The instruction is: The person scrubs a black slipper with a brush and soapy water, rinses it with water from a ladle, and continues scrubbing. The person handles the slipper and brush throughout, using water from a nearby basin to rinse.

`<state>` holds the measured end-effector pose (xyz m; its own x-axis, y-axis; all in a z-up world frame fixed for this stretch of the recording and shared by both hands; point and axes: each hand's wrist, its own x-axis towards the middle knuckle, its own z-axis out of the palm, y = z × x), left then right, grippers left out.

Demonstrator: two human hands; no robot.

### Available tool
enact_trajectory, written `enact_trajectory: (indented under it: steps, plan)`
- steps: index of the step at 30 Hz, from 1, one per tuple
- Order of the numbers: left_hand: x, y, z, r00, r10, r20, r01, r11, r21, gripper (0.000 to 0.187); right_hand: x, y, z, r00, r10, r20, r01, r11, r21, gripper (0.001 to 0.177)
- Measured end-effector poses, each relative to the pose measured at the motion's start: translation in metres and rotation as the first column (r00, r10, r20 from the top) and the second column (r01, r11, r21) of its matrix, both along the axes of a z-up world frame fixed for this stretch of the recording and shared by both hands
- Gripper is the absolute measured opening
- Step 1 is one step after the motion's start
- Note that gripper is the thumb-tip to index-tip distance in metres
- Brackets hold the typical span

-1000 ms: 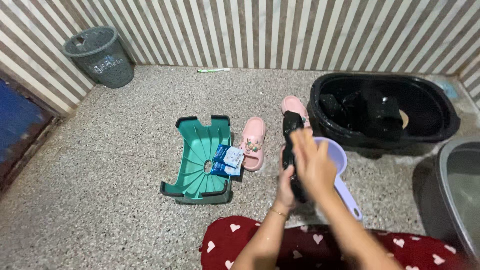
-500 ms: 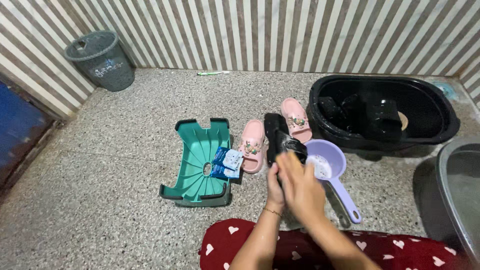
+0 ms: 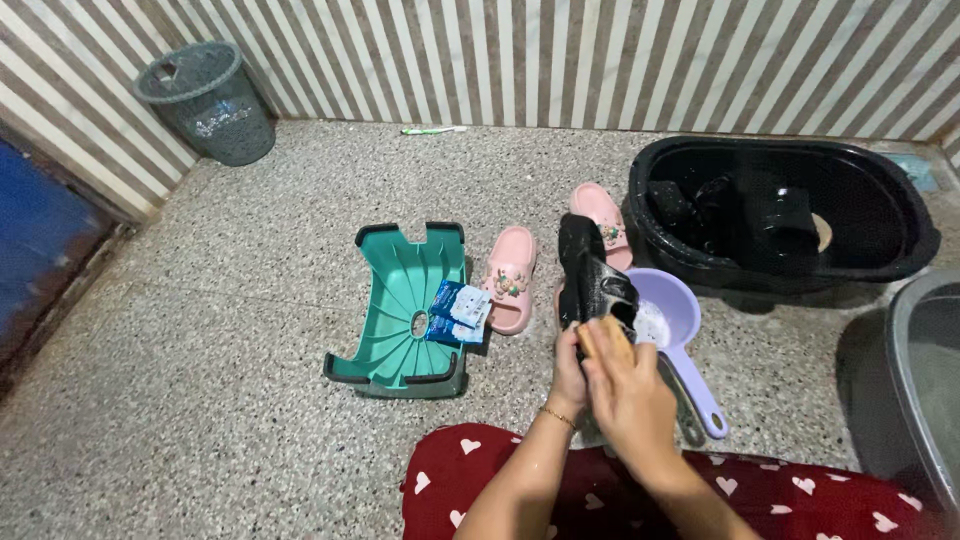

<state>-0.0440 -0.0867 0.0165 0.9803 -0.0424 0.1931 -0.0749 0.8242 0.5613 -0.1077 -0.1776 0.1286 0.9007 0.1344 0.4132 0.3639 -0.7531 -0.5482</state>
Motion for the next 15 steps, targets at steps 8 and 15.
enact_trajectory:
  steps: [8, 15]
  plan:
    - [-0.011, -0.010, 0.009, 0.994, 0.098, -0.042, -0.092, 0.986, 0.137, 0.066, 0.068, 0.003, 0.010, 0.987, -0.141, -0.075, 0.139, 0.990, -0.028, 0.045]
    - [0.000, -0.006, -0.037, 0.978, -0.102, -0.183, 0.081, 0.989, -0.120, 0.067, 0.026, 0.004, 0.010, 0.970, 0.039, 0.241, -0.049, 0.998, 0.034, 0.040]
